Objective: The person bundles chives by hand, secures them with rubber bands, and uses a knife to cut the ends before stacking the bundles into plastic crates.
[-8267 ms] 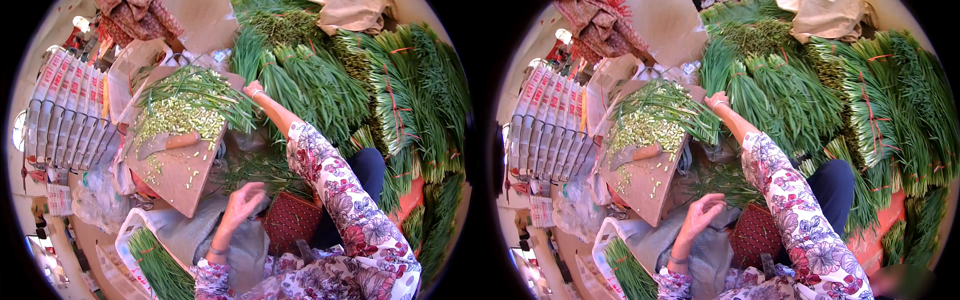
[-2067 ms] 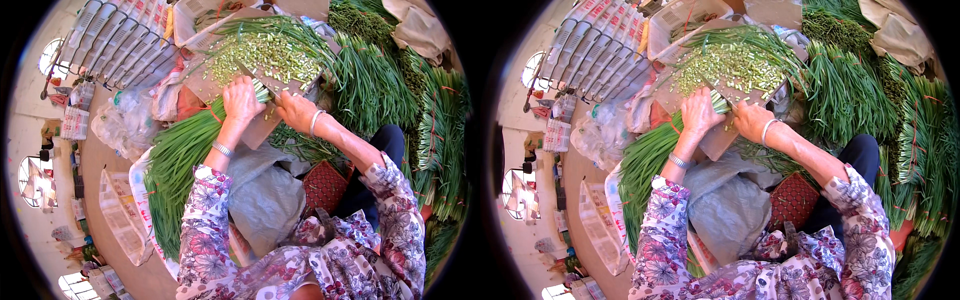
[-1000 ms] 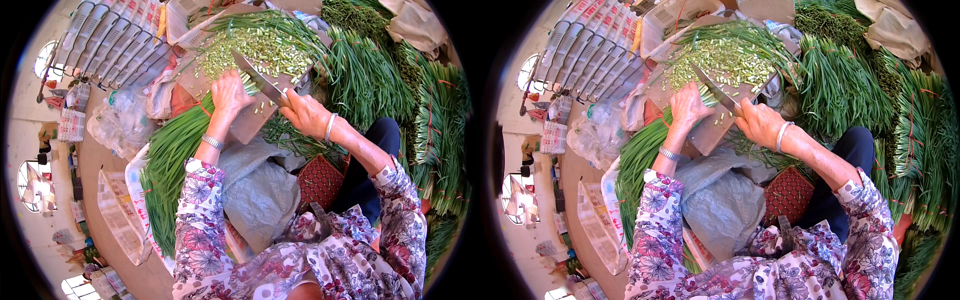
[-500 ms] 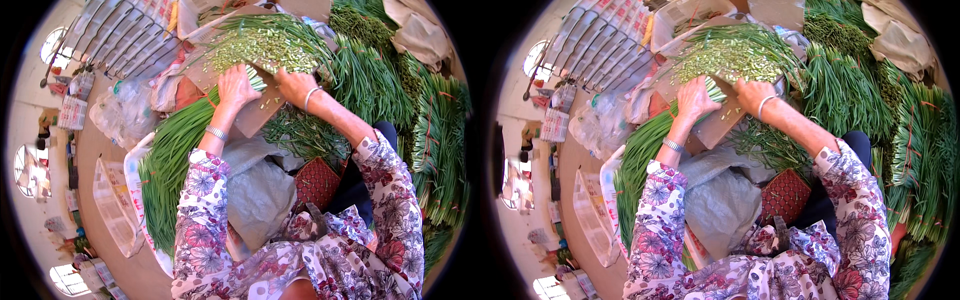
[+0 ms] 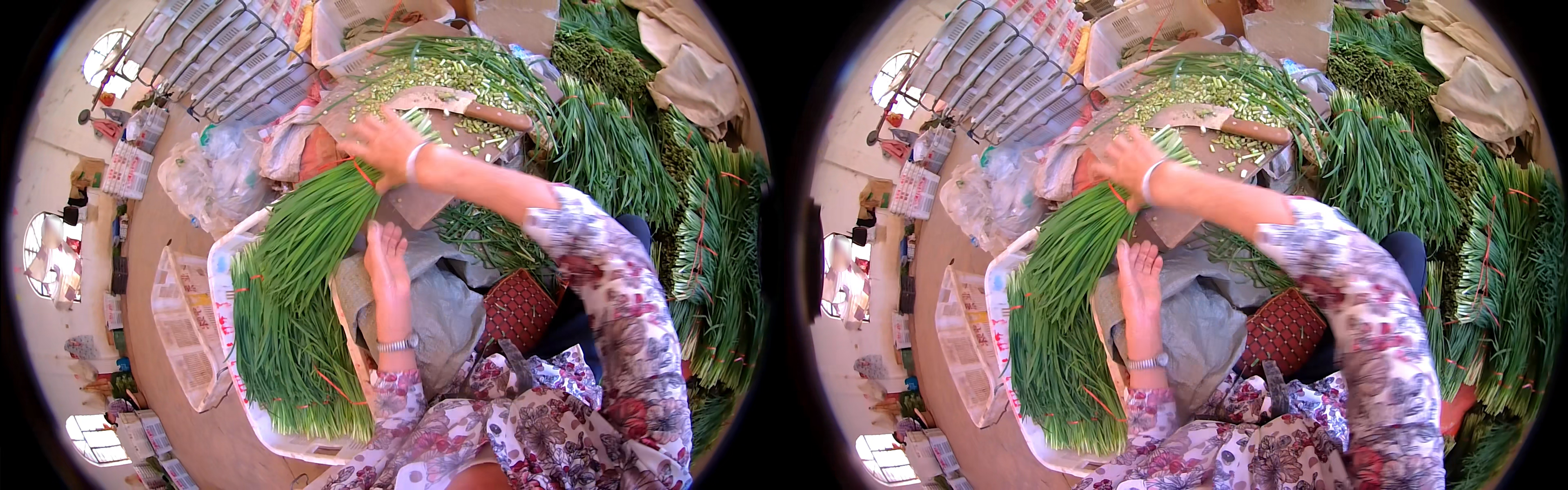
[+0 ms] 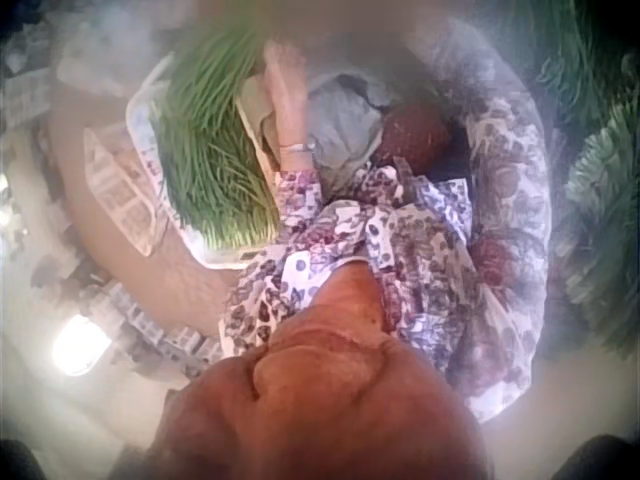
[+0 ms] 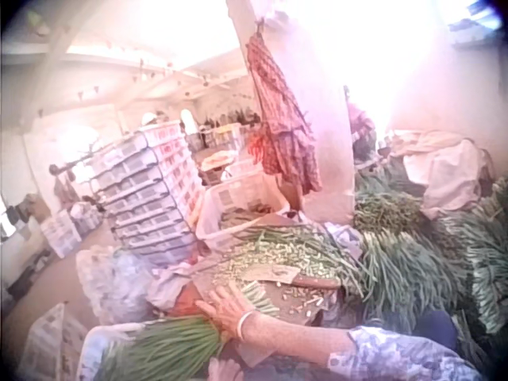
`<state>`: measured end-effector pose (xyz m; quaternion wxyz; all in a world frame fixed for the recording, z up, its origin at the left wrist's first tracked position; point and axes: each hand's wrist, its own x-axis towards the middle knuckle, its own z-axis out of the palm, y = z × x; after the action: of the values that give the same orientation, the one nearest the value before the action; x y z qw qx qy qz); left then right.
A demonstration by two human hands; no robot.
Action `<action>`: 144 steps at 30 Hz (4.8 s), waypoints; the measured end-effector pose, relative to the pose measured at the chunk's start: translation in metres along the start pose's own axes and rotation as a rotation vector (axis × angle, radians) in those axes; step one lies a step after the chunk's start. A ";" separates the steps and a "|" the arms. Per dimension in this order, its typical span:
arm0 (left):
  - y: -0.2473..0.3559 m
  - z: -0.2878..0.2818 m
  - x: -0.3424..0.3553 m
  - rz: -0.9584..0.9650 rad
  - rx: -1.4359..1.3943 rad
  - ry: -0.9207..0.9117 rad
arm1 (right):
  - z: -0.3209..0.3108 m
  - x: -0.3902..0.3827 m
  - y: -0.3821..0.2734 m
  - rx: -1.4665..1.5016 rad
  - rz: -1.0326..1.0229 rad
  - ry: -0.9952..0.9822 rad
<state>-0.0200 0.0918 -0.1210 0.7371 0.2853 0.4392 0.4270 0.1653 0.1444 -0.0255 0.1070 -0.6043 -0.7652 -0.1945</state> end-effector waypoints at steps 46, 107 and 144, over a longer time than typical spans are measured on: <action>0.129 0.020 -0.084 0.366 -0.493 -0.208 | -0.102 -0.350 0.045 0.100 0.801 -0.263; 0.079 -0.007 -0.169 -0.478 -0.477 -0.587 | -0.163 -0.205 -0.048 0.611 0.521 0.123; -0.017 -0.248 -0.239 0.181 1.532 0.565 | -0.002 0.031 -0.442 0.229 -1.171 -0.505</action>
<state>-0.2937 -0.1153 -0.1503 0.1625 0.6255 0.7533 0.1222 -0.2694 0.0850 -0.0858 -0.1360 -0.0987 -0.9857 0.0103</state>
